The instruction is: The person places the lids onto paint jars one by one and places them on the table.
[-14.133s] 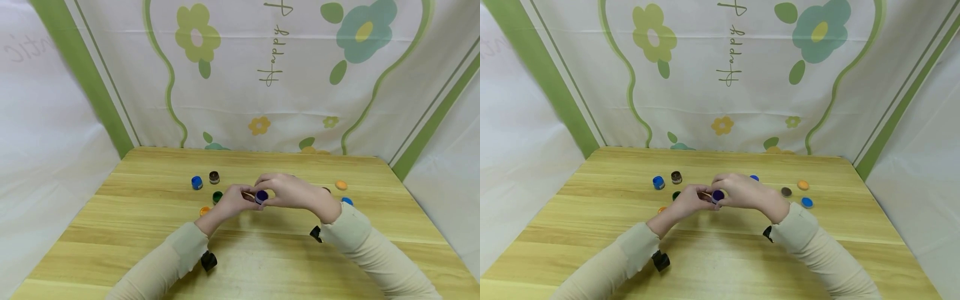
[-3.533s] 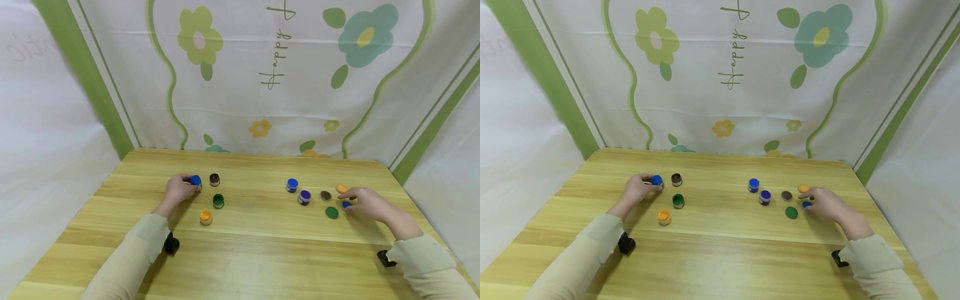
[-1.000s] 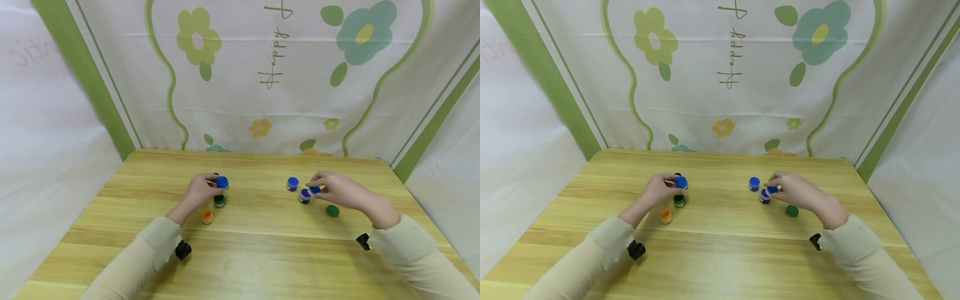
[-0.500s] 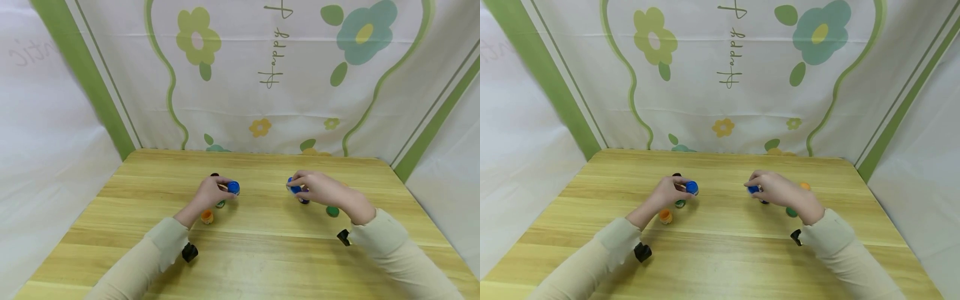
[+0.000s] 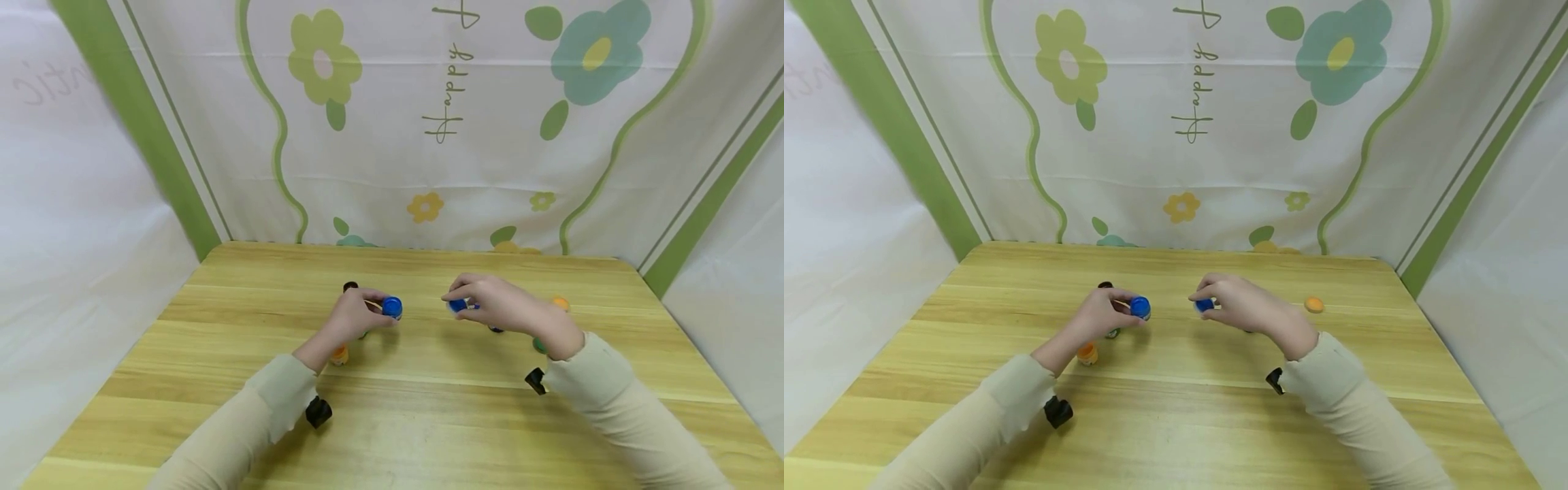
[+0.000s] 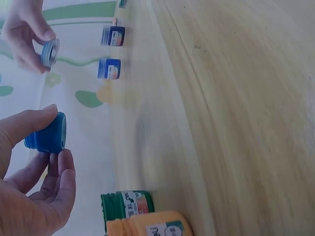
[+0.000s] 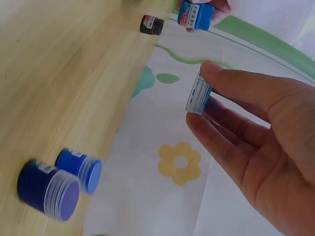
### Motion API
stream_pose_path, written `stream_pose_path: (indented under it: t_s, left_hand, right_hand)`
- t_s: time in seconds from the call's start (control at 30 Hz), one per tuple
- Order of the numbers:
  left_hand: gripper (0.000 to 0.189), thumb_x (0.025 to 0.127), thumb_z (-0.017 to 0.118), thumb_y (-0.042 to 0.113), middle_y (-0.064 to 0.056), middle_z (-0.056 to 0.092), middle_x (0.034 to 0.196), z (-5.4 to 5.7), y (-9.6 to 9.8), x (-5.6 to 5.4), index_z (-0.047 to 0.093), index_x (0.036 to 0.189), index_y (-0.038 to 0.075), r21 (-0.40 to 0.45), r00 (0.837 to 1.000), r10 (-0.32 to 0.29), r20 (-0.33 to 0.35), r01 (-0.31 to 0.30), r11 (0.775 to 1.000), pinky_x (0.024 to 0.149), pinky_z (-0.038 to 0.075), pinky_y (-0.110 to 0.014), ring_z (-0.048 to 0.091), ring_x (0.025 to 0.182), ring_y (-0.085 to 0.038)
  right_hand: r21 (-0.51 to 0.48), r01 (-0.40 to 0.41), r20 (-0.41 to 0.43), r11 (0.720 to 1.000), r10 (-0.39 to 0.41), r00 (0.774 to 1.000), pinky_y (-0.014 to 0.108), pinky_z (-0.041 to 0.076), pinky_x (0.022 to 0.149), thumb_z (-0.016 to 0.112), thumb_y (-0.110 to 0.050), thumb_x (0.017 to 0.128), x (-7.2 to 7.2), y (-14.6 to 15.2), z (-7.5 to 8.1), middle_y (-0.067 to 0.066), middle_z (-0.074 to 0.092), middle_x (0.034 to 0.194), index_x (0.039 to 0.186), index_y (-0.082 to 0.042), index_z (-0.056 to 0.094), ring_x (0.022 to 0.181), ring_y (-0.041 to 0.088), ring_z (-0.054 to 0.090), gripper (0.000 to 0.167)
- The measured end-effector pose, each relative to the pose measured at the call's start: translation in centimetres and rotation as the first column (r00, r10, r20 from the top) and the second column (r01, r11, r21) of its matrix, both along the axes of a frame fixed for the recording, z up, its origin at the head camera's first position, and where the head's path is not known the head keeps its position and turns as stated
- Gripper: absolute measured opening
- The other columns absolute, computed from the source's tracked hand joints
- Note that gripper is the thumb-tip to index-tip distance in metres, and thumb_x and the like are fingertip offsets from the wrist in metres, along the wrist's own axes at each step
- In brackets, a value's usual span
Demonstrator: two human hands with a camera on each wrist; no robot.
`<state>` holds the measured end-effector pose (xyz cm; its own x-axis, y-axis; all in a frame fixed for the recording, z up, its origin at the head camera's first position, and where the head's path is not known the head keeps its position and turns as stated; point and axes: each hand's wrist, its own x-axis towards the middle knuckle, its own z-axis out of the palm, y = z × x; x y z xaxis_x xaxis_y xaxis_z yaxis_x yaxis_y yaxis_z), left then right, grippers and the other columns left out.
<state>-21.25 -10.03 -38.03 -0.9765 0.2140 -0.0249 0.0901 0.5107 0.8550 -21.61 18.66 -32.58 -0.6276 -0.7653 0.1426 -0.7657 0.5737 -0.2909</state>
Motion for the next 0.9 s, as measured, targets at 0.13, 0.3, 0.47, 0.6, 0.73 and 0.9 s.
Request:
stream_pose_path:
  t_s: [0.13, 0.3, 0.47, 0.6, 0.73, 0.9]
  left_hand:
    - [0.045, 0.081, 0.089, 0.012, -0.008, 0.072, 0.105, 0.0, 0.3, 0.1, 0.073, 0.121, 0.001, -0.002, 1.0, -0.001, 0.008, 0.001, 1.0, 0.082, 0.058, -0.037, 0.068, 0.094, -0.02]
    - [0.045, 0.082, 0.089, 0.012, -0.007, 0.073, 0.105, 0.0, 0.7, 0.1, 0.073, 0.122, 0.002, 0.017, 1.0, -0.018, 0.022, 0.018, 1.0, 0.08, 0.059, -0.037, 0.069, 0.093, -0.02]
    - [0.045, 0.082, 0.089, 0.012, -0.008, 0.073, 0.105, 0.0, 1.0, 0.0, 0.073, 0.122, 0.002, 0.04, 0.999, -0.028, 0.033, 0.027, 0.999, 0.079, 0.059, -0.036, 0.068, 0.094, -0.02]
    - [0.044, 0.082, 0.088, 0.011, -0.007, 0.072, 0.104, -0.1, 1.1, -0.1, 0.073, 0.122, 0.002, 0.056, 0.998, -0.034, 0.046, 0.031, 0.998, 0.079, 0.059, -0.036, 0.068, 0.094, -0.02]
    - [0.043, 0.082, 0.088, 0.011, -0.007, 0.072, 0.104, -0.2, 1.2, -0.1, 0.073, 0.122, 0.003, 0.082, 0.997, -0.054, 0.061, 0.049, 0.995, 0.079, 0.059, -0.035, 0.067, 0.094, -0.02]
    - [0.044, 0.083, 0.087, 0.01, -0.007, 0.072, 0.105, -0.1, 1.5, 0.0, 0.073, 0.124, 0.002, 0.103, 0.994, -0.08, 0.068, 0.073, 0.992, 0.076, 0.059, -0.034, 0.067, 0.093, -0.02]
  right_hand:
    - [-0.009, -0.013, 0.007, 1.0, 0.013, 1.0, 0.035, 0.059, 0.081, 0.078, -0.004, 0.091, -0.2, -1.0, 0.0, 0.011, 0.066, 0.116, 0.122, -0.001, 0.074, 0.099, 0.025, 0.068, 0.031]
    - [-0.017, -0.022, 0.018, 1.0, 0.022, 1.0, 0.038, 0.058, 0.084, 0.078, -0.006, 0.092, -0.5, -1.9, 0.1, 0.009, 0.067, 0.116, 0.123, -0.003, 0.073, 0.102, 0.025, 0.067, 0.031]
    - [-0.008, -0.044, 0.016, 0.999, 0.044, 0.999, 0.037, 0.057, 0.085, 0.077, -0.011, 0.094, -0.7, -2.8, 0.3, 0.007, 0.067, 0.118, 0.124, -0.004, 0.073, 0.103, 0.023, 0.066, 0.031]
    - [-0.02, -0.063, 0.025, 0.998, 0.064, 0.998, 0.038, 0.058, 0.085, 0.077, -0.012, 0.094, -0.7, -3.6, 0.4, 0.008, 0.067, 0.12, 0.124, -0.003, 0.073, 0.104, 0.023, 0.067, 0.031]
    - [-0.042, -0.084, 0.023, 0.996, 0.085, 0.996, 0.036, 0.058, 0.084, 0.077, -0.011, 0.094, -0.9, -4.3, 0.3, 0.008, 0.067, 0.12, 0.122, -0.002, 0.074, 0.104, 0.022, 0.068, 0.03]
    - [-0.06, -0.105, 0.026, 0.993, 0.107, 0.994, 0.036, 0.058, 0.085, 0.078, -0.006, 0.091, -0.9, -5.0, 0.3, 0.008, 0.067, 0.119, 0.12, -0.002, 0.075, 0.104, 0.022, 0.068, 0.029]
